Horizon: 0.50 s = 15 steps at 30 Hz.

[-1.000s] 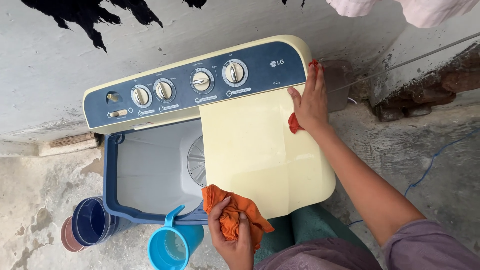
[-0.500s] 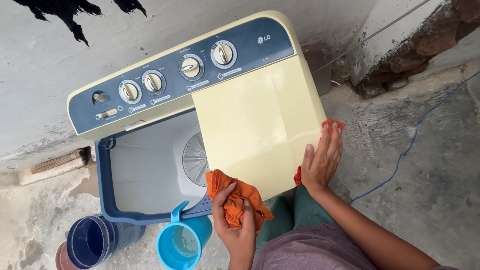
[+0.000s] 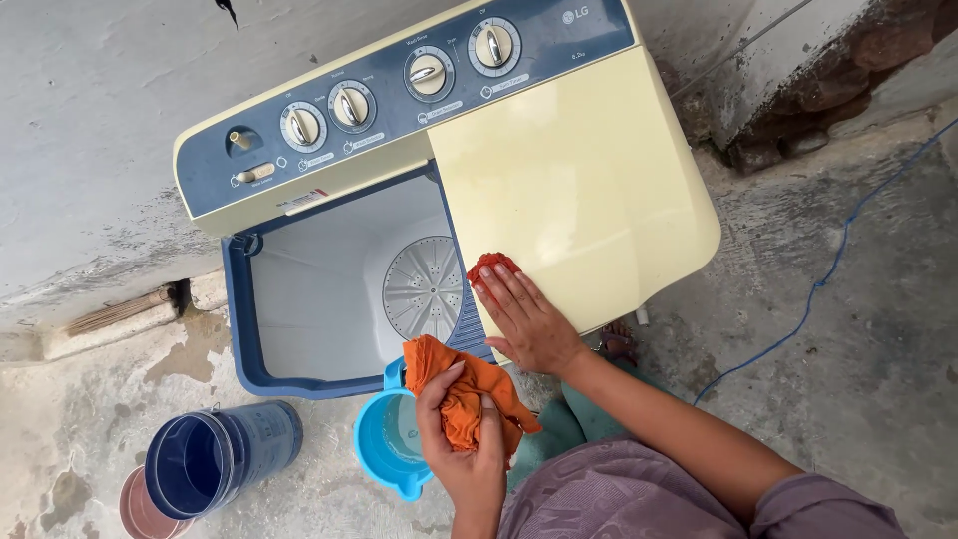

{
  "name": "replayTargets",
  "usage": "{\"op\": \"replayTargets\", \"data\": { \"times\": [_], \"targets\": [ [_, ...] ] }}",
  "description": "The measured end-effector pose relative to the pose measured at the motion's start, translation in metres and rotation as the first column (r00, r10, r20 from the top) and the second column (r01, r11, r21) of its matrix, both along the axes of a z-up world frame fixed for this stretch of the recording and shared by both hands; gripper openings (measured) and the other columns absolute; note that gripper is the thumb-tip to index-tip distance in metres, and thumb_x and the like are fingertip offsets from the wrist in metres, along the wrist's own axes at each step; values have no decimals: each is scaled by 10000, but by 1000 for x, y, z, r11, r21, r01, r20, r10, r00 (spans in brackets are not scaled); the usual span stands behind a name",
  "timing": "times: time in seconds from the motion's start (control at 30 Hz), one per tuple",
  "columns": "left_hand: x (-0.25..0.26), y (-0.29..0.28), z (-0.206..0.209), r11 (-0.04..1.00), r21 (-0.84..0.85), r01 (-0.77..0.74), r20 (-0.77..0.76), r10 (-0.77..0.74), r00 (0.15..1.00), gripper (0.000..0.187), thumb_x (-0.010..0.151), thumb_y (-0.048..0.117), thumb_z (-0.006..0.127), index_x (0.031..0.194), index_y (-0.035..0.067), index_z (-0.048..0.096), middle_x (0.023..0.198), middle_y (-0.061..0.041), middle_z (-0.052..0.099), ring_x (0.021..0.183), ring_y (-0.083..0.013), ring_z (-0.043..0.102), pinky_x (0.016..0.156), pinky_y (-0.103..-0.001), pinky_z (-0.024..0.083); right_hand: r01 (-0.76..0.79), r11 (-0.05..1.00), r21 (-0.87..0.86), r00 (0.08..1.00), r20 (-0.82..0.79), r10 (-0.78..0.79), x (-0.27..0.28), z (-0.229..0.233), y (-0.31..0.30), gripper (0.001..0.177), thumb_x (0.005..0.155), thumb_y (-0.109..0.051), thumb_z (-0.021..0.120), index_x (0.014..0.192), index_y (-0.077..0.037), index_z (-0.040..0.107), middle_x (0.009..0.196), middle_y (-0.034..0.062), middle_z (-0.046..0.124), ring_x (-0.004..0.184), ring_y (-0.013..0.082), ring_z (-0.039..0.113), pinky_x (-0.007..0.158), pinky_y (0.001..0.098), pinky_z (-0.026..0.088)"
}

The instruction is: Cleaning the exterior and interior parts of a twin-tub washing machine using a rag and water.

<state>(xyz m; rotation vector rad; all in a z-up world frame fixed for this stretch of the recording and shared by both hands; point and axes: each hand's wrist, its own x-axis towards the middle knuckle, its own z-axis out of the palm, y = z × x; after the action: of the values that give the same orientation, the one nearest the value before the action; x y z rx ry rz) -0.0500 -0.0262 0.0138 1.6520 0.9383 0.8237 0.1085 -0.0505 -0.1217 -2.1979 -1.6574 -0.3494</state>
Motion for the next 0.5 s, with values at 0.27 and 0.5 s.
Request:
{"op": "replayTargets", "data": {
  "times": [0.27, 0.5],
  "targets": [
    [-5, 11, -6, 998, 30, -53, 25, 52, 998, 425, 877, -45, 633, 1292, -9, 549, 1284, -143, 580, 1141, -213, 647, 978, -352, 568, 291, 954, 65, 951, -130, -282, 104, 6, -91, 726, 1027, -528, 393, 1583, -60, 372, 1661, 184, 315, 1560, 349, 259, 1258, 604, 139],
    [8, 14, -10, 1000, -10, -6, 59, 7, 998, 417, 879, -83, 622, 1286, -23, 558, 1301, -155, 597, 1141, -223, 639, 992, -350, 548, 727, 684, -67, 551, -537, -639, 178, 5, -87, 548, 1104, -365, 435, 1541, -39, 393, 1580, 223, 380, 1484, 406, 366, 1256, 582, 280]
  ]
}}
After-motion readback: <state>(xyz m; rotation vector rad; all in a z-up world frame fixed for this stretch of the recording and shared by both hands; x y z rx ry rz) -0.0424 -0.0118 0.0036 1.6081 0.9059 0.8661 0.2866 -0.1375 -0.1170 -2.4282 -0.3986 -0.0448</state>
